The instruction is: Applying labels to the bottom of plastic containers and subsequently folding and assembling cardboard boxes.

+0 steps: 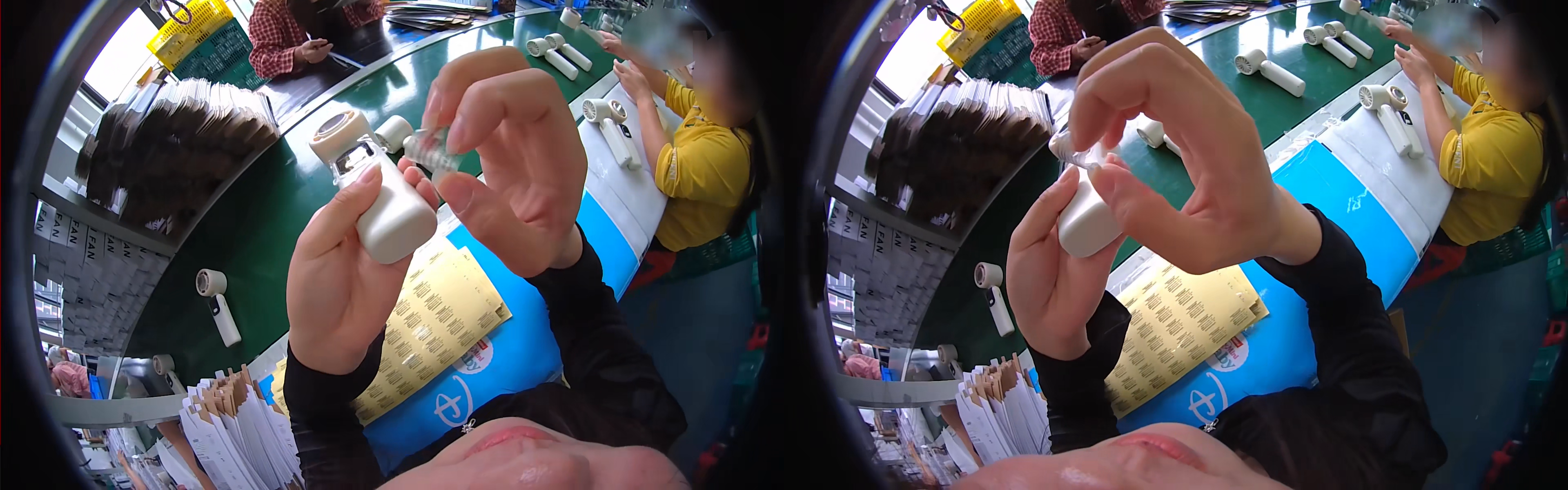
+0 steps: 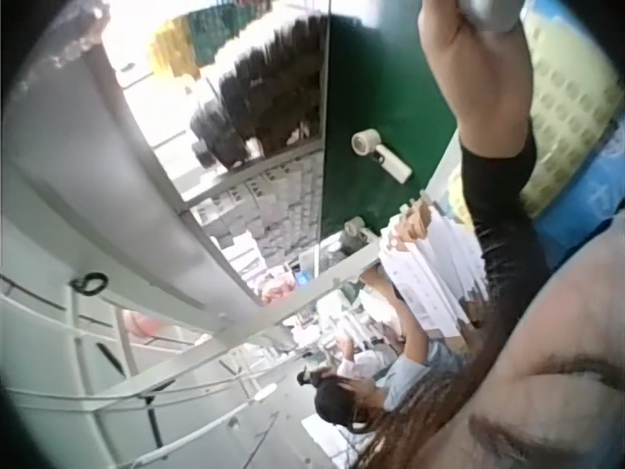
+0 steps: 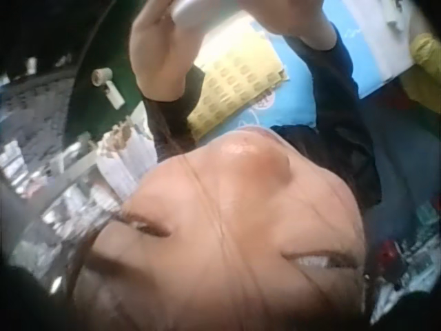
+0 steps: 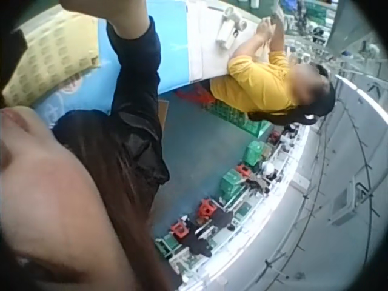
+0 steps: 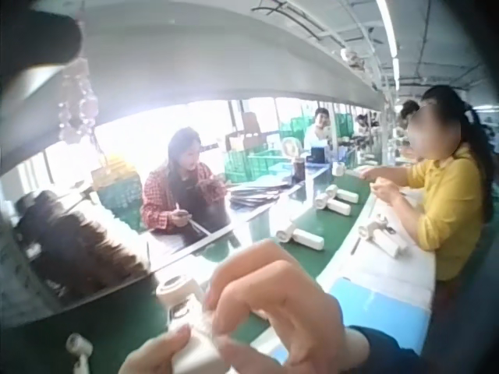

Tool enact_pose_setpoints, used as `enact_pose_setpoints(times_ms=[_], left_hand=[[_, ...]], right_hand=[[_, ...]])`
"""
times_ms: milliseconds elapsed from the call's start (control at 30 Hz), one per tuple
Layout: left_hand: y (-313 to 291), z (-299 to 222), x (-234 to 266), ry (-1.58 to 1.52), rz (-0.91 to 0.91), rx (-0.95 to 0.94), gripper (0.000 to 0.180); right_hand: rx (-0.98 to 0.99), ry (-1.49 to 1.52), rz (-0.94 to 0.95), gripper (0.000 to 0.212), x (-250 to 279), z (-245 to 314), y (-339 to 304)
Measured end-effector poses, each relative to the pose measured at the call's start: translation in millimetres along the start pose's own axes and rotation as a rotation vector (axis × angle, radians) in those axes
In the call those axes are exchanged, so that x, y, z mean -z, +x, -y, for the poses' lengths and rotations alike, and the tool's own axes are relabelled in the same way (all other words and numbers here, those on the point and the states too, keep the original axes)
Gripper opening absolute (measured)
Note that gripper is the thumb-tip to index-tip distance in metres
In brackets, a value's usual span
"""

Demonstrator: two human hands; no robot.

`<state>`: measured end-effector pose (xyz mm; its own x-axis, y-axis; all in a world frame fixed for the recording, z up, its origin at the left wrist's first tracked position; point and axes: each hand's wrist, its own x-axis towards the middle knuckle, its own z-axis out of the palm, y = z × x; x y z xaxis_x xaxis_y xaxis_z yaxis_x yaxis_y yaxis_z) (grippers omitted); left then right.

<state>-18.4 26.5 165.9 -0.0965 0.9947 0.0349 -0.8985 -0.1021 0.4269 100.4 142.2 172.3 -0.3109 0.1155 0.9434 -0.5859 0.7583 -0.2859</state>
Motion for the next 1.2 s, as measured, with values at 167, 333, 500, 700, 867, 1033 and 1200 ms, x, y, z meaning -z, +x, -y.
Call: enact_pose_setpoints(times_ms=[167, 333, 500, 700, 867, 1033, 1200], left_hand=[[-4, -2, 3, -0.024, -0.006, 0.017, 0.037], [-12, -12, 6, -0.036, -0.004, -0.075, 0.035], [-17, -12, 2, 0.004, -0.005, -0.115, 0.038], [-16, -10, 3, -0.053, -0.063, -0.078, 0.040], [-18, -7, 6, -0.083, -0.079, -0.094, 0.042], [-17, -6, 6, -0.109, -0.124, -0.101, 0.043], [-17, -4, 4, -0.094, -0.140, -0.106, 0.042]], right_hand=[[0.057, -0.025, 0.048, 0.036, -3, 0, 0], [-0.192, 0.099, 0.037, 0.029, -15, 18, -7], [-0.372, 0.174, 0.031, 0.023, -23, 25, -10], [-0.537, 0.102, 0.073, 0.016, -30, 30, -14], [-0.494, 0.069, 0.084, 0.015, -33, 27, -16], [-0.478, 0.047, 0.124, 0.014, -31, 27, -16], [-0.490, 0.031, 0.132, 0.014, -30, 29, -16]])
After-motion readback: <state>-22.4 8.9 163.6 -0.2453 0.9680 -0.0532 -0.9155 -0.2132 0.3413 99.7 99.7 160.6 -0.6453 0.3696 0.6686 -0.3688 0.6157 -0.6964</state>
